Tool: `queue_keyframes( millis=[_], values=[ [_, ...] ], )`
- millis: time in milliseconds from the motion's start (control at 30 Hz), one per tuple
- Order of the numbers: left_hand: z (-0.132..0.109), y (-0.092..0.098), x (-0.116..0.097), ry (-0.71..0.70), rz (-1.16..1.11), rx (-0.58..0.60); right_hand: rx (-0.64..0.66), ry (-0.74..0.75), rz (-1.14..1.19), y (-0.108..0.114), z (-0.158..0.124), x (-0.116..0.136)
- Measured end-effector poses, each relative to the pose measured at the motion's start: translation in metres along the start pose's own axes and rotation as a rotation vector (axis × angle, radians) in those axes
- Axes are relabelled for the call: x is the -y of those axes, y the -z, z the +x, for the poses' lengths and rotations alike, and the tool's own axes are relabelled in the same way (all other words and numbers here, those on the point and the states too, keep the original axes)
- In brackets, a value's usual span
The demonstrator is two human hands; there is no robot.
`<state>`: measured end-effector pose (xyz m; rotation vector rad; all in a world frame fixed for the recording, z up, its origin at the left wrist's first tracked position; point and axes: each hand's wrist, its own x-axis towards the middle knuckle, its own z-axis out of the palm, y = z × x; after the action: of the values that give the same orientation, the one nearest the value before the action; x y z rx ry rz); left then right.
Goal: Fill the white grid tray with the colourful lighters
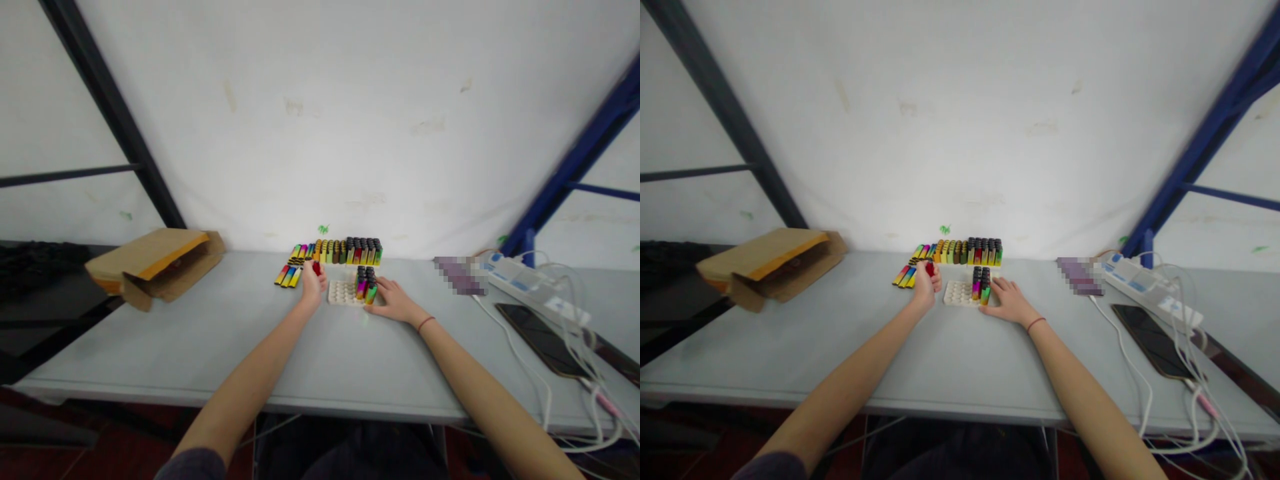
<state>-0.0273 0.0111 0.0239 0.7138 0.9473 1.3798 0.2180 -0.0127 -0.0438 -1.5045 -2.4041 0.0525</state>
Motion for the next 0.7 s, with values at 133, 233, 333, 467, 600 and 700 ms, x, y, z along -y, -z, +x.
queue_keyframes(
  millis=[133,233,333,467,600,700],
  values=[
    [-0.0032,-0.0015,0.0007,0.029,0.016,0.004,0.015,0.008,-0.004,0.0013,0.0004,0.0002],
    [-0.0035,-0.0021,0.0004,0.045,0.025,0.004,0.026,0.012,-0.008,0.0018,0.0004,0.0003],
    [-0.0033,-0.0029,-0.0004,0.048,0.014,-0.016,0.022,0.007,-0.006,0.0009,0.0002,0.0000],
    [-0.0041,-0.0038,0.0001,0.067,-0.002,-0.049,0.013,0.006,-0.002,-0.0004,0.0005,-0.0005],
    [-0.0046,-0.0028,0.0022,0.079,-0.006,-0.068,0.020,0.010,-0.005,0.0002,0.0008,0.0000],
    [-0.0027,-0.0007,0.0032,0.045,-0.012,-0.070,0.028,0.007,-0.014,0.0011,0.0006,0.0005]
  ],
)
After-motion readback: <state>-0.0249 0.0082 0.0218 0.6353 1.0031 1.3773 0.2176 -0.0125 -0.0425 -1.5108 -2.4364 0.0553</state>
